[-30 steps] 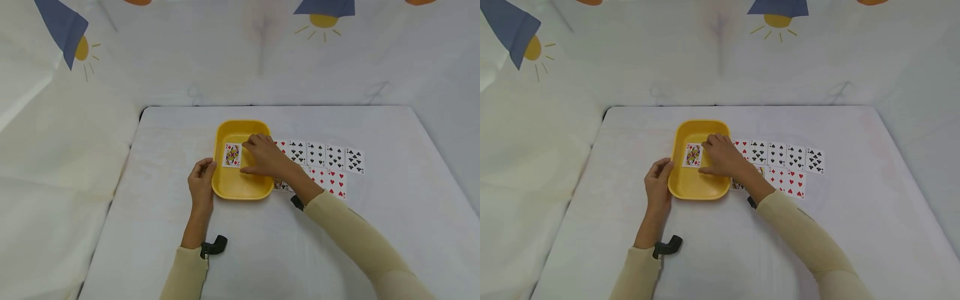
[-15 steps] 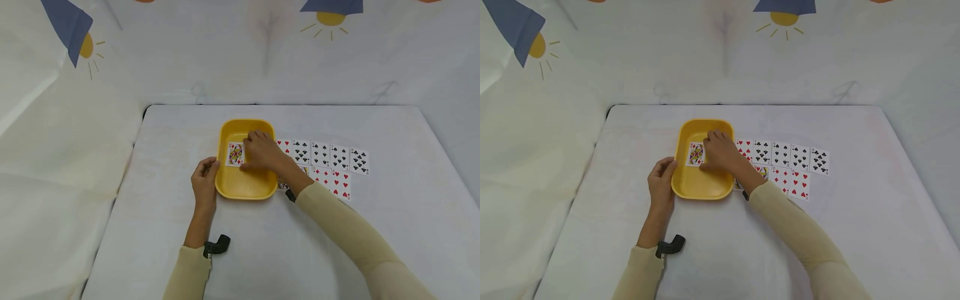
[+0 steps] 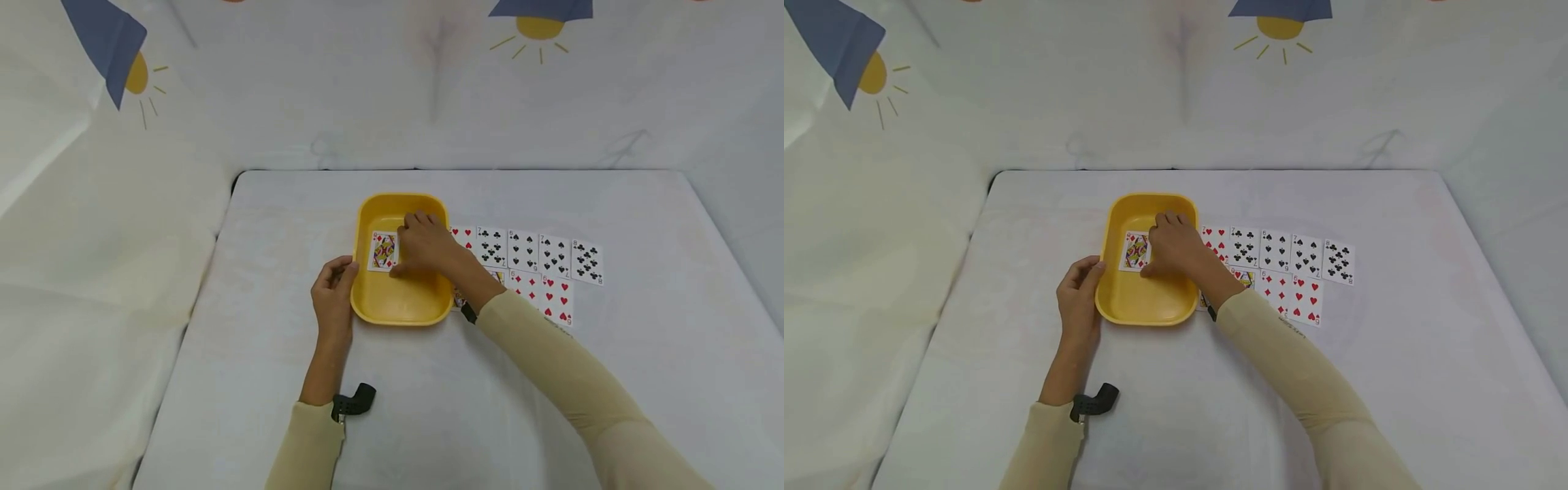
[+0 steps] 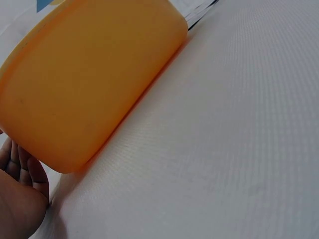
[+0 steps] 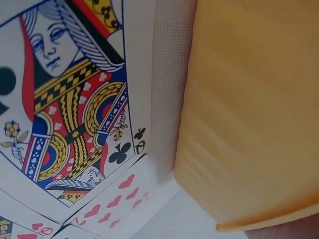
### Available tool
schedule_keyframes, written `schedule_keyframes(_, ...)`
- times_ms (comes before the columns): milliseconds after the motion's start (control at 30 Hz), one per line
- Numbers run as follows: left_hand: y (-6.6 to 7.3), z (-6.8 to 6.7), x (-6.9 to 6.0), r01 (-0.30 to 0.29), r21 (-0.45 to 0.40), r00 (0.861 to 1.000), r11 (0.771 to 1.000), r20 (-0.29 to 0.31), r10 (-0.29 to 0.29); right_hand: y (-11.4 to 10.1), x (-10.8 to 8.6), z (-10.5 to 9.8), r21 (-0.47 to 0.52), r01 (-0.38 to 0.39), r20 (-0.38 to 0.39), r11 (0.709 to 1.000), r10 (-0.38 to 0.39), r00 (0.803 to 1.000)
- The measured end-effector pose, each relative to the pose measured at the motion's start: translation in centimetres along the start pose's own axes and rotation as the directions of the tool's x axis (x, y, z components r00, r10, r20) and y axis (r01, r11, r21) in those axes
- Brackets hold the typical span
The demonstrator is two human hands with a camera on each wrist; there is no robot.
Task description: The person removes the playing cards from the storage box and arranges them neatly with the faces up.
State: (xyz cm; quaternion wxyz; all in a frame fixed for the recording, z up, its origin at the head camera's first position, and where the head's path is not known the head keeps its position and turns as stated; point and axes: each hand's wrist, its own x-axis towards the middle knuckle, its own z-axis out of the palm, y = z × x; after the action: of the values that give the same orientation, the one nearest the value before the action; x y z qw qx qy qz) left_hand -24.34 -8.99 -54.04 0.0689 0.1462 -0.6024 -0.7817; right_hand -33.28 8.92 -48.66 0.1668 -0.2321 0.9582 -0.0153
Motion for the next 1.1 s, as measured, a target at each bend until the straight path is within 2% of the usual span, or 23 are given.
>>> schedule_keyframes(400, 0.18, -0.16, 0.06, 0.023, 0.002, 1.0, 1.0, 0.012, -0.023, -0.06, -0.01, 0.04, -0.007, -0.002, -0.013, 1.0, 0.002, 1.0)
schedule_keyframes(667, 0.14, -0.12, 0.02, 0.011, -0.003, 1.0, 1.0, 0.013, -0.011, 0.04, 0.19, -0.18, -0.022, 0.006, 0.009, 1.0, -0.006, 1.0)
schedule_keyframes(1100, 0.12, -0.12, 0.04, 0.021, 0.006, 1.0, 1.0, 0.002, -0.021, -0.2, 0.49, -0.36, 0.028, -0.019, 0.014, 0.999, 0.019, 1.0)
